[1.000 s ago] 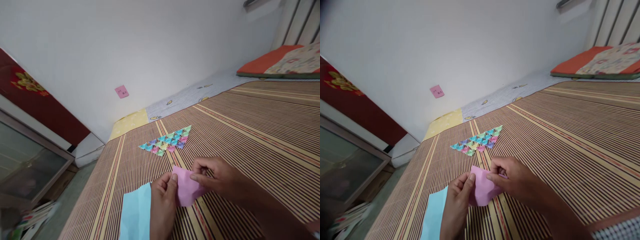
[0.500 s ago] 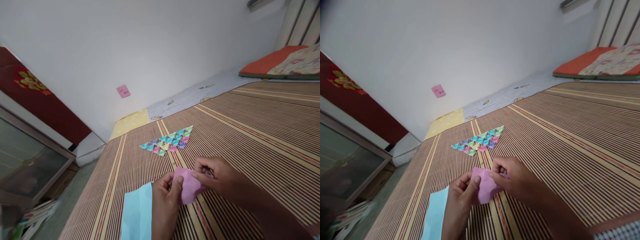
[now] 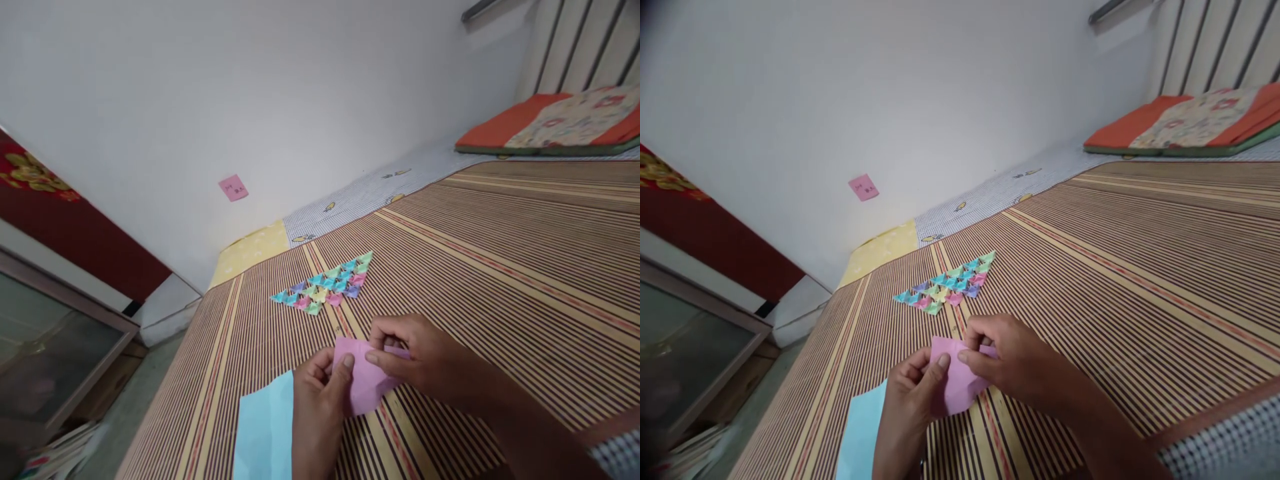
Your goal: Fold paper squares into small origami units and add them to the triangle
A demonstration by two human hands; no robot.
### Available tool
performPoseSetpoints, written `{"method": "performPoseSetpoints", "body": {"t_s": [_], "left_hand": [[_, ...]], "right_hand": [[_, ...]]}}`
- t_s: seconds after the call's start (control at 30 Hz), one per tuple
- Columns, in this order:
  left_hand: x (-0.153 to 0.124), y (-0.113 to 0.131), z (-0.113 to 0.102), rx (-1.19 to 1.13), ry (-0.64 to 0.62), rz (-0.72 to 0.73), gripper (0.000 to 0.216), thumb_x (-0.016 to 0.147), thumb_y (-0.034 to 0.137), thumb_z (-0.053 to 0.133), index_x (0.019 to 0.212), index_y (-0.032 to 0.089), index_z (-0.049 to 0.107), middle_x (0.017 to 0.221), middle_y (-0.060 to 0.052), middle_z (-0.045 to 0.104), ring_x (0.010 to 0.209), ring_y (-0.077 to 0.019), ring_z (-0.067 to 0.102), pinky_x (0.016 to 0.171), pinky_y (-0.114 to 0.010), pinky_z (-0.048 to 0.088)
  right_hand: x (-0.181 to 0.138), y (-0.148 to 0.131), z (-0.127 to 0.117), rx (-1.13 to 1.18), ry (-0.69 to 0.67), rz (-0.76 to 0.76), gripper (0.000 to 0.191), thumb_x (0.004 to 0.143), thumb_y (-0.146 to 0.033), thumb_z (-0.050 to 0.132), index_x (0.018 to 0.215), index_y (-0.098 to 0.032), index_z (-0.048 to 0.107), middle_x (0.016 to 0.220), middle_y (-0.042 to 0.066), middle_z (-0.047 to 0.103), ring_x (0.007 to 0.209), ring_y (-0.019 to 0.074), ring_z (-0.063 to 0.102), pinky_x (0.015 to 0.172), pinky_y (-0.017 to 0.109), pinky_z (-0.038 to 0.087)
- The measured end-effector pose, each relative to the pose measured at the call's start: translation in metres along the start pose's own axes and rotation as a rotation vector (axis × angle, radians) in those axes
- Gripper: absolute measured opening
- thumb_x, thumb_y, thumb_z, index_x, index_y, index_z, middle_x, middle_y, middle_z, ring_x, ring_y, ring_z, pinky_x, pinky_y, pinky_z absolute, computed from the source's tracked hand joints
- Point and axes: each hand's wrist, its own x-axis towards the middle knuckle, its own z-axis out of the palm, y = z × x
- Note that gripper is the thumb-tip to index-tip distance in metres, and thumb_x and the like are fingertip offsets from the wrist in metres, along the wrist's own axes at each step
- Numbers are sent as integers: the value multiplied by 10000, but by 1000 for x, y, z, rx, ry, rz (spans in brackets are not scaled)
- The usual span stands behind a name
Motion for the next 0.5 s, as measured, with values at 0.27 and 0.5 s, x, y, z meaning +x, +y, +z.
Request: {"method": "performPoseSetpoints", "body": {"t_s": [0.27, 0.5], "left_hand": [[-5, 1, 3, 19, -74, 3, 344, 785, 456, 774, 814, 114, 747, 606, 9, 569, 528, -94, 449, 511, -210, 363], [-4, 0, 0, 33, -86, 12, 326, 808, 433, 759, 823, 108, 743, 630, 1, 574, 543, -92, 443, 517, -212, 350]], "right_hand": [[1, 7, 4, 3, -3, 20, 232, 874, -293, 574, 667, -193, 544, 622, -28, 515, 589, 134, 449, 525, 260, 321], [1, 9, 7, -46, -15, 24, 250, 899, -304, 562, 674, -195, 548, 623, -29, 512, 583, 136, 446, 521, 272, 303]]}}
